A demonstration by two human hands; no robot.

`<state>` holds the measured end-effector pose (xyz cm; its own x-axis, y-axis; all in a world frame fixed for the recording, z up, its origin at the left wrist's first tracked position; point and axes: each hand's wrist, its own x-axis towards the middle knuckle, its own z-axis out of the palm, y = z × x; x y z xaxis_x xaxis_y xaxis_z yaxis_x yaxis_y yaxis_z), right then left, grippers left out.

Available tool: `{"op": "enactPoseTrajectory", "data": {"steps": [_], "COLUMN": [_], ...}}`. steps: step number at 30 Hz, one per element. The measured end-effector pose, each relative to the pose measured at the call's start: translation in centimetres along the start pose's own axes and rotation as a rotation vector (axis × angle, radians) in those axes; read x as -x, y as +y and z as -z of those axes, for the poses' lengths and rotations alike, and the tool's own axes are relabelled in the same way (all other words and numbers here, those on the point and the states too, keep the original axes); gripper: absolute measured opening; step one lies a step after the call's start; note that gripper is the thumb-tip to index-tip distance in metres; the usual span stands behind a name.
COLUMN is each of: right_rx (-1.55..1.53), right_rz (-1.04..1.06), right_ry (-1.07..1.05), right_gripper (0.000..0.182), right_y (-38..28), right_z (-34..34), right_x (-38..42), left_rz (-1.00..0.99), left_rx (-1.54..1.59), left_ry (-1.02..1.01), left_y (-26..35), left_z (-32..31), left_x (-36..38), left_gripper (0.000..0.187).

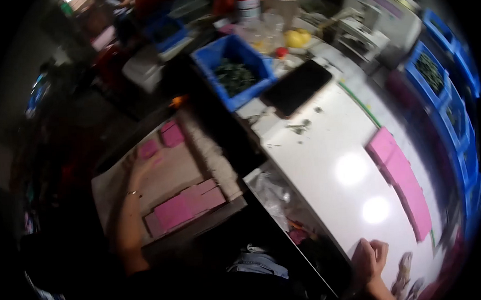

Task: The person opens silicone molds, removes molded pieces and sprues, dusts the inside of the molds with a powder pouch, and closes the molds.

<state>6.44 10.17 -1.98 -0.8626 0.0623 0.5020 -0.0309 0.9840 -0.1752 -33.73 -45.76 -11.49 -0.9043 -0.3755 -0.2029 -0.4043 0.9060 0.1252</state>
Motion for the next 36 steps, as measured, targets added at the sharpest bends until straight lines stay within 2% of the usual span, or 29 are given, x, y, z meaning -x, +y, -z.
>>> {"op": "enactPoseTrajectory", "data": {"steps": [2,4,7,9,10,11,13,14,16,17,19,23,25,26,30,33,36], "right_rx": [-0.028,-0.075,-0.079,-0.070,-0.083,-0.097,-0.104,-0.110,-0.123,-0.119,-0.111,-0.111,-0.110,-0.106,-0.100,-0.087,-0.101], "right_rz": [-0.021,-0.027,-0.016,-0.046,-0.036,-0.021,-0.020,-0.012,0.007,0.015,0.027,0.017,0.014,0.020,0.031,0.011,0.009], "right_ry": [-0.042,-0.079,-0.071,-0.070,-0.080,-0.090,-0.085,-0.090,-0.090,-0.087,-0.073,-0.052,-0.039,-0.044,-0.053,-0.024,-0.048], "right_gripper": [0.036,0.038,0.035,0.034,0.034,0.034,0.038,0.040,0.042,0.043,0.045,0.040,0.039,0.037,0.035,0.035,0.034], "right_y": [0.3,0.2,0.2,0.1,0.2,0.2,0.3,0.4,0.4,0.5,0.6,0.6,0.5,0.6,0.6,0.5,0.4], "right_z": [0.0,0.7,0.8,1.0,1.1,1.2,1.1,1.1,1.1,1.1,1.2,1.0,0.7,0.8,1.1,0.4,1.0], "right_x": [0.8,0.1,-0.1,-0.1,-0.1,-0.2,-0.1,-0.1,-0.1,-0.1,-0.2,0.1,0.2,0.2,-0.1,0.3,0.1], "left_rz": [0.037,-0.136,-0.129,-0.159,-0.250,-0.258,-0.231,-0.227,-0.355,-0.352,-0.382,-0.434,-0.213,-0.250,-0.245,-0.237,-0.339], "left_rx": [0.047,0.197,0.125,0.147,0.297,0.294,0.383,0.385,0.485,0.489,-0.007,-0.049,-0.047,-0.032,-0.063,-0.010,0.040], "left_ry": [-0.040,0.020,0.144,0.096,0.157,0.157,0.002,0.006,-0.299,-0.288,-0.093,0.014,0.033,0.057,-0.036,-0.061,-0.039], "left_y": [1.2,0.4,0.8,1.4,1.8,2.3,2.6,2.7,2.5,2.0,1.3,1.0,2.5,1.7,1.7,2.7,2.5], "left_z": [1.1,1.3,0.7,1.5,1.4,1.9,2.8,3.2,4.2,4.2,3.0,0.5,1.1,0.3,0.8,1.8,1.5], "left_x": [0.5,0.1,-0.1,1.4,2.8,3.6,4.8,4.9,5.1,4.8,3.5,5.2,7.2,6.3,4.5,5.1,5.2], "left_gripper": [0.113,0.105,0.096,0.081,0.066,0.066,0.063,0.063,0.070,0.070,0.080,0.095,0.108,0.115,0.117,0.111,0.100]}}
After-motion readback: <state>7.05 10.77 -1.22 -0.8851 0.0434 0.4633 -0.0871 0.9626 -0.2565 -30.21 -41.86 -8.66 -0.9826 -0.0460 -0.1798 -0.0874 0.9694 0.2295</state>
